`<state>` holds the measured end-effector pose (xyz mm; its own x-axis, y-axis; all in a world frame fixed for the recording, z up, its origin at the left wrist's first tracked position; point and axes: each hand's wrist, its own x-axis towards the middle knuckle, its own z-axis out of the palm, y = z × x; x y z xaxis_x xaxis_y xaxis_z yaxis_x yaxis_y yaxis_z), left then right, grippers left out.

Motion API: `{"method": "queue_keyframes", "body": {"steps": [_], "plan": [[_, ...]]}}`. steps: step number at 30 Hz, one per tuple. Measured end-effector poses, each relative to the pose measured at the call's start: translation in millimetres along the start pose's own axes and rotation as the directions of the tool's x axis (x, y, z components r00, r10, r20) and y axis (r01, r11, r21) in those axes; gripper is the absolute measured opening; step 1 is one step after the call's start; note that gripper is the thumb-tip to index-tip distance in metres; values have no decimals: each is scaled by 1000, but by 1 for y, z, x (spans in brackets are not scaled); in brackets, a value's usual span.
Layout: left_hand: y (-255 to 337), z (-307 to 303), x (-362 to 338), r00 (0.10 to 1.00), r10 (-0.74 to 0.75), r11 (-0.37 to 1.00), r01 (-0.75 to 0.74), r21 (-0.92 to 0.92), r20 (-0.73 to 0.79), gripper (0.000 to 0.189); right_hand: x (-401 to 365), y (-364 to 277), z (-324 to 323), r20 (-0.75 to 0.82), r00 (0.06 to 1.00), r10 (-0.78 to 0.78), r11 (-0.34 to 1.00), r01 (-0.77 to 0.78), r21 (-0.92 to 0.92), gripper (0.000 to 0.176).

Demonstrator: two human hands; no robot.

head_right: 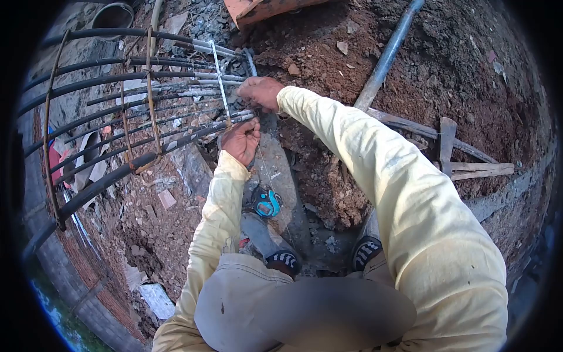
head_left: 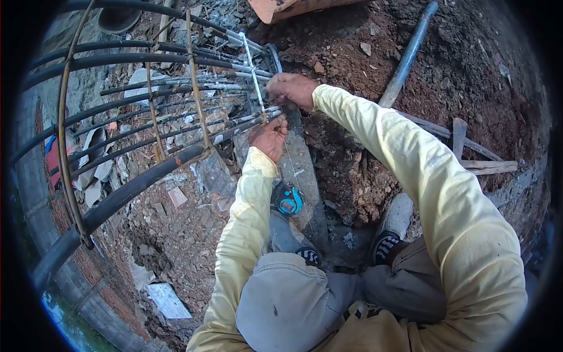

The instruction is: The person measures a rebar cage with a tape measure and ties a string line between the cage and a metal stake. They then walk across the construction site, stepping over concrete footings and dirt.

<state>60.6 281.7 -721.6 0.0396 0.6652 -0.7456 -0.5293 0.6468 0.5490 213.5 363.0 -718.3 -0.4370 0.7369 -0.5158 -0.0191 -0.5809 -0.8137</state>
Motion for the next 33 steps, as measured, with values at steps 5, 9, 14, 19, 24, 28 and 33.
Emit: {"method": "queue_keyframes", "body": {"steps": [5, 9, 14, 19, 24, 28, 33], "plan": [[2, 2, -2, 996, 28, 999, -25, -41, 82, 27, 13, 6, -15, -28, 975, -219, 932, 201, -302, 28], [2, -1, 0, 997, -21, 998, 24, -52, 71, 29, -6, 7, -30, -47, 995, -90, 912, 64, -406, 30], [-1, -9, 9, 998, -22, 999, 25, -45, 60, 25, -20, 29, -21, 110, 984, -137, 882, 172, -440, 28], [1, -9, 10, 988, 7, 996, 7, -88, 153, 22, -20, 32, -14, 11, 979, -206, 894, 192, -405, 22], [4, -9, 7, 991, -53, 976, 77, -201, 123, 23, -17, 30, -13, 23, 980, -197, 872, 187, -452, 24], [14, 3, 3, 978, -129, 964, 162, -211, 162, 29, -19, 10, -16, 86, 989, -119, 833, 146, -533, 25], [24, 11, 12, 946, -254, 940, 290, -177, 204, 15, -13, 1, -15, 77, 994, -75, 761, 108, -640, 29]]}}
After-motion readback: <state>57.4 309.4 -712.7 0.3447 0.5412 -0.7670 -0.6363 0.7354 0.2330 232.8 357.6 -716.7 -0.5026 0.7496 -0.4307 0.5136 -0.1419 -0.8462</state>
